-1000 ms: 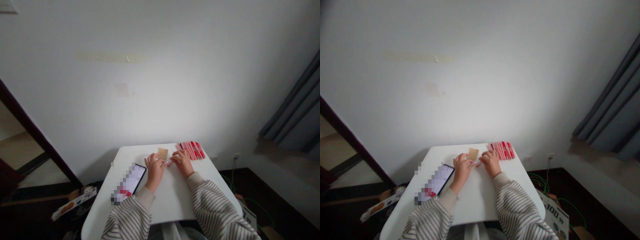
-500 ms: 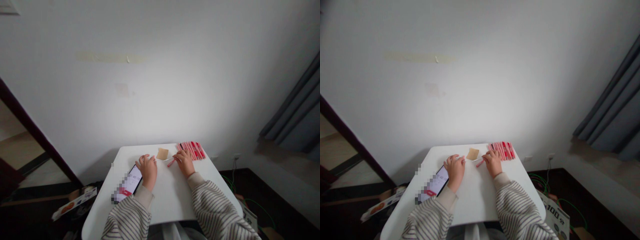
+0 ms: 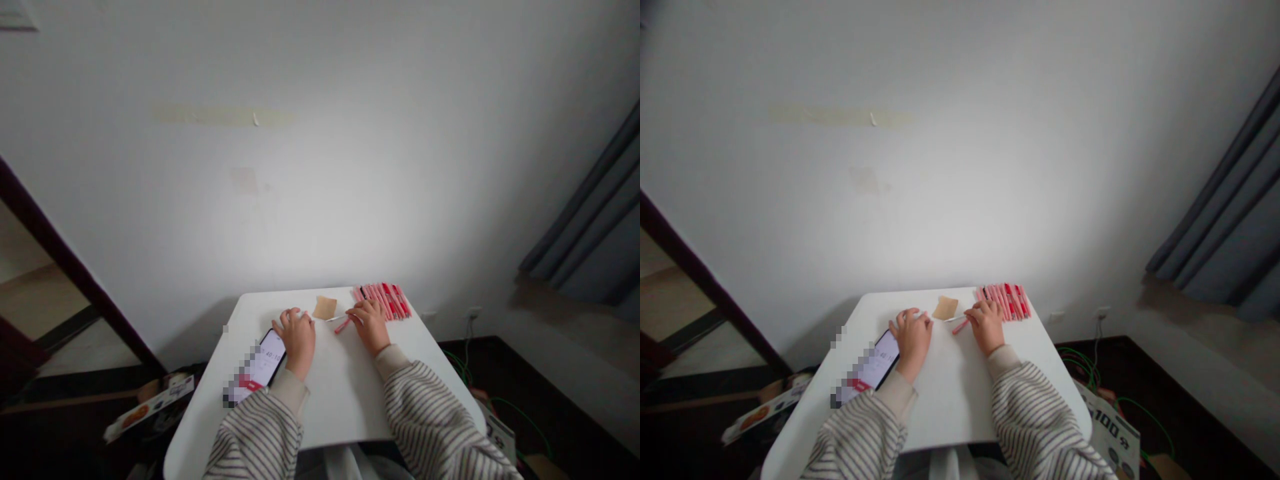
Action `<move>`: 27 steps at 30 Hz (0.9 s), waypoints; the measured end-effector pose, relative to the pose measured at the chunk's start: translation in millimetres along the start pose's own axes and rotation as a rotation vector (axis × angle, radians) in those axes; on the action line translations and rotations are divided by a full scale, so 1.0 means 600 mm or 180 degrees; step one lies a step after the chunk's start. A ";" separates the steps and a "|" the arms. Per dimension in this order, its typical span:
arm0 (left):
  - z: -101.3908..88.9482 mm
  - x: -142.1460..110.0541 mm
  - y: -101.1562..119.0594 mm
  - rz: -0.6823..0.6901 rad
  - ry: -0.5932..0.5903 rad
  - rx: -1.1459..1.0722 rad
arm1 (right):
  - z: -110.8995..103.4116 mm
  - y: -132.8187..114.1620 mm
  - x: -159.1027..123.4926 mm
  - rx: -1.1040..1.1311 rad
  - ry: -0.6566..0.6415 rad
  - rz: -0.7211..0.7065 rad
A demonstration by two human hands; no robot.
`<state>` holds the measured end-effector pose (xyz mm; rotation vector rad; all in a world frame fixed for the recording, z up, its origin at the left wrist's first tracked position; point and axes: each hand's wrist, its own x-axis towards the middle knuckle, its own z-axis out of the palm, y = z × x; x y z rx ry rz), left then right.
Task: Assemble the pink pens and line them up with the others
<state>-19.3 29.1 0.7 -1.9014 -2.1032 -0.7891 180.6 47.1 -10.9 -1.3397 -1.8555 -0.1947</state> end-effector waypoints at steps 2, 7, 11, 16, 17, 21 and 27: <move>0.003 0.000 0.000 0.0008 0.0025 -0.0005 | 0.000 0.000 0.000 0.0026 0.0030 -0.0003; 0.005 0.001 0.002 -0.0013 0.0095 -0.0007 | -0.001 -0.002 0.001 0.0023 0.0057 0.0004; 0.004 0.003 0.005 -0.0019 0.0101 0.0024 | -0.003 -0.004 0.001 0.0014 0.0076 0.0003; 0.006 0.003 0.006 -0.0001 0.0132 0.0055 | -0.005 -0.005 0.001 0.0013 0.0070 0.0014; 0.007 0.003 0.006 -0.0003 0.0146 0.0055 | -0.005 -0.006 0.001 0.0014 0.0069 0.0016; 0.009 0.004 0.006 -0.0004 0.0190 0.0030 | -0.008 -0.008 0.002 0.0023 0.0068 0.0022; -0.004 0.009 0.008 -0.0096 0.0234 -0.0162 | -0.008 -0.006 0.002 0.0027 0.0114 0.0062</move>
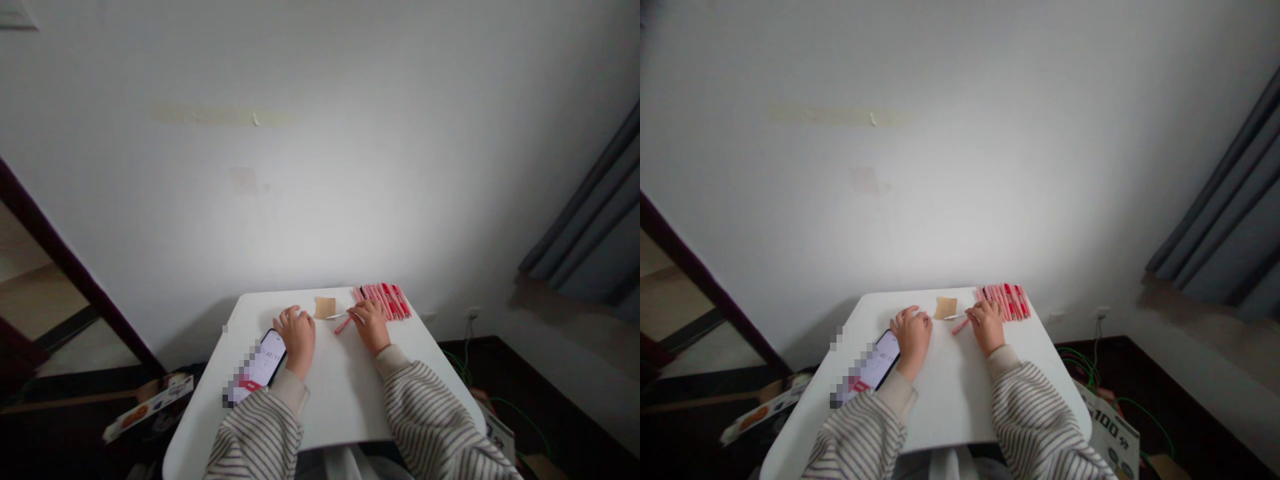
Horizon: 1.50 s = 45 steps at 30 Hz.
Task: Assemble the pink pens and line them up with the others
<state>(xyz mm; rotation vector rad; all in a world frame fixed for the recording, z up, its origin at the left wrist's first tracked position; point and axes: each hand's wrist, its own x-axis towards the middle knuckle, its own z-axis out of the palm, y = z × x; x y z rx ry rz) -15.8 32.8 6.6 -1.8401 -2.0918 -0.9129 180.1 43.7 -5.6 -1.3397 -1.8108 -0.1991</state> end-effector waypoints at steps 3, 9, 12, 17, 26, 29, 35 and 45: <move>-0.005 0.002 0.002 -0.0027 -0.0008 -0.0227 | 0.002 0.004 0.000 0.0008 0.0055 0.0028; 0.005 -0.001 0.002 0.0148 0.0079 -0.0761 | 0.008 0.013 0.000 0.0048 0.0137 0.0103; 0.009 -0.002 0.001 0.0241 0.0145 -0.0896 | 0.010 0.014 -0.001 0.0052 0.0128 0.0134; 0.010 -0.001 0.000 0.0373 0.0224 -0.1022 | 0.009 0.012 -0.001 0.0084 0.0074 0.0150; 0.011 -0.001 0.000 0.0489 0.0262 -0.1046 | 0.009 0.012 -0.001 0.0133 0.0027 0.0122; 0.017 -0.001 -0.003 0.0568 0.0264 -0.1051 | 0.008 0.010 -0.001 0.0160 0.0016 0.0101; 0.021 -0.002 -0.002 0.0676 0.0264 -0.1106 | 0.010 0.009 -0.001 0.0191 0.0010 0.0045; 0.018 -0.003 0.001 0.0743 0.0121 -0.1237 | 0.014 0.011 -0.002 0.0325 -0.0045 0.0125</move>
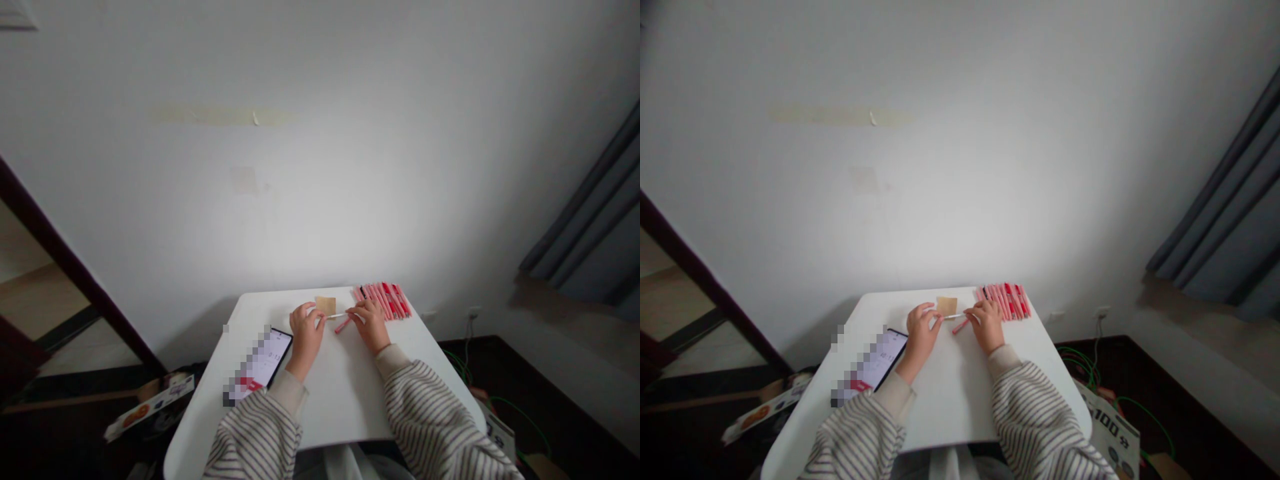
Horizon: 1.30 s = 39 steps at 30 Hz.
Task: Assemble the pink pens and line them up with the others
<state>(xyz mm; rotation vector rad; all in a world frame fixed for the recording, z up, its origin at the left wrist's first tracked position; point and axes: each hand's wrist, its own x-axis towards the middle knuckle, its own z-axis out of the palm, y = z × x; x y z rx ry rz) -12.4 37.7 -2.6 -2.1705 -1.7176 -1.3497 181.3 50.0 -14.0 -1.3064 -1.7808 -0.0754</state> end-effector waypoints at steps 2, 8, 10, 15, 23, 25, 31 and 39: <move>-0.001 0.000 0.001 -0.0041 -0.0048 0.0025 | 0.000 -0.001 0.000 0.0006 0.0000 0.0032; -0.006 0.000 0.004 -0.0221 -0.0127 0.0090 | 0.002 0.002 0.000 -0.0095 0.0059 0.0064; -0.008 0.001 0.006 -0.0264 -0.0135 0.0132 | 0.003 0.005 0.000 -0.0085 0.0055 0.0043; -0.013 0.001 0.010 -0.0394 -0.0145 0.0273 | 0.005 0.010 0.000 -0.0039 0.0056 0.0085; -0.019 -0.001 0.006 -0.0556 -0.0152 0.0643 | 0.006 0.010 0.001 -0.0010 0.0070 0.0087; -0.023 -0.002 0.004 -0.0641 -0.0111 0.0872 | 0.006 0.011 0.001 -0.0016 0.0071 0.0083; -0.035 -0.006 0.004 -0.0784 0.0002 0.1420 | 0.006 0.013 0.001 -0.0007 0.0084 0.0077; -0.037 -0.005 0.005 -0.0879 -0.0071 0.1709 | 0.004 0.009 0.001 -0.0013 0.0094 0.0134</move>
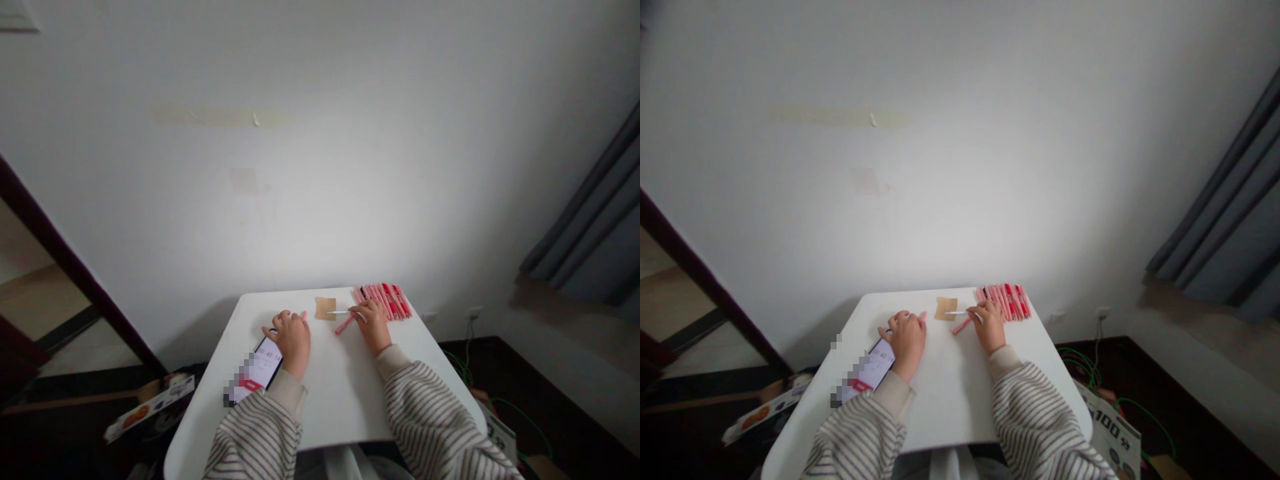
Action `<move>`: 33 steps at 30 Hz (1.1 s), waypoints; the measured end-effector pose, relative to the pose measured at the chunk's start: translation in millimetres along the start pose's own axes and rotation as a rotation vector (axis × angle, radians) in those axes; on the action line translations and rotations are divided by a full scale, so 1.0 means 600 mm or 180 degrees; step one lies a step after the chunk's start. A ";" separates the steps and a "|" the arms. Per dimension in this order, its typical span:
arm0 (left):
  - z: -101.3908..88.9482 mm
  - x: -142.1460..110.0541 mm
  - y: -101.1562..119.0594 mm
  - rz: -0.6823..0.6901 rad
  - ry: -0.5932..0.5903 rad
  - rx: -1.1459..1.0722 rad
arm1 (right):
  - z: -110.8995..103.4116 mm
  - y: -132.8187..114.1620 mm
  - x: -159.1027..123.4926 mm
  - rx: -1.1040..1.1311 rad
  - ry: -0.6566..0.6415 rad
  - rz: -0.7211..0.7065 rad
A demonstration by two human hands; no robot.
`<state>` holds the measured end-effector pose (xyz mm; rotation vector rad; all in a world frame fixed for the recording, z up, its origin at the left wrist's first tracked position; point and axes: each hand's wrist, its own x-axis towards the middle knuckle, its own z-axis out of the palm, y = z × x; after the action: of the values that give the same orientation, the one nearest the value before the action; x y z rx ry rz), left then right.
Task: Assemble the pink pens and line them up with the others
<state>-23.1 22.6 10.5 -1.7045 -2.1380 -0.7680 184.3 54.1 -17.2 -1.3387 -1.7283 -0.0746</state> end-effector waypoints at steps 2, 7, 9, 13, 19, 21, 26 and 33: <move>0.001 0.001 -0.001 0.0013 0.0031 -0.0025 | 0.000 0.000 0.000 0.0020 0.0000 -0.0001; 0.003 0.004 -0.001 0.0027 0.0028 -0.0227 | 0.001 0.000 0.000 0.0011 0.0072 -0.0048; 0.002 0.006 0.002 0.0045 -0.0007 -0.0392 | 0.002 0.001 0.000 0.0006 0.0096 -0.0055; 0.000 0.007 0.007 0.0144 -0.0138 -0.0821 | 0.003 0.005 0.000 0.0010 0.0132 -0.0037; 0.003 0.007 0.006 0.0266 -0.0083 -0.1105 | 0.007 0.012 0.000 -0.0082 0.0204 0.0072; 0.002 0.006 0.006 0.0284 -0.0068 -0.1135 | 0.008 0.013 -0.001 -0.0086 0.0185 0.0067; -0.002 0.006 0.007 0.0324 -0.0065 -0.1194 | 0.011 0.016 -0.001 -0.0107 0.0170 0.0104; -0.007 0.006 0.008 0.0379 -0.0076 -0.1127 | 0.009 0.009 -0.002 -0.0139 0.0088 0.0081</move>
<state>-19.9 23.7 17.2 -1.9996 -1.9822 -1.1500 185.3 57.9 -23.6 -1.3848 -1.6948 -0.1166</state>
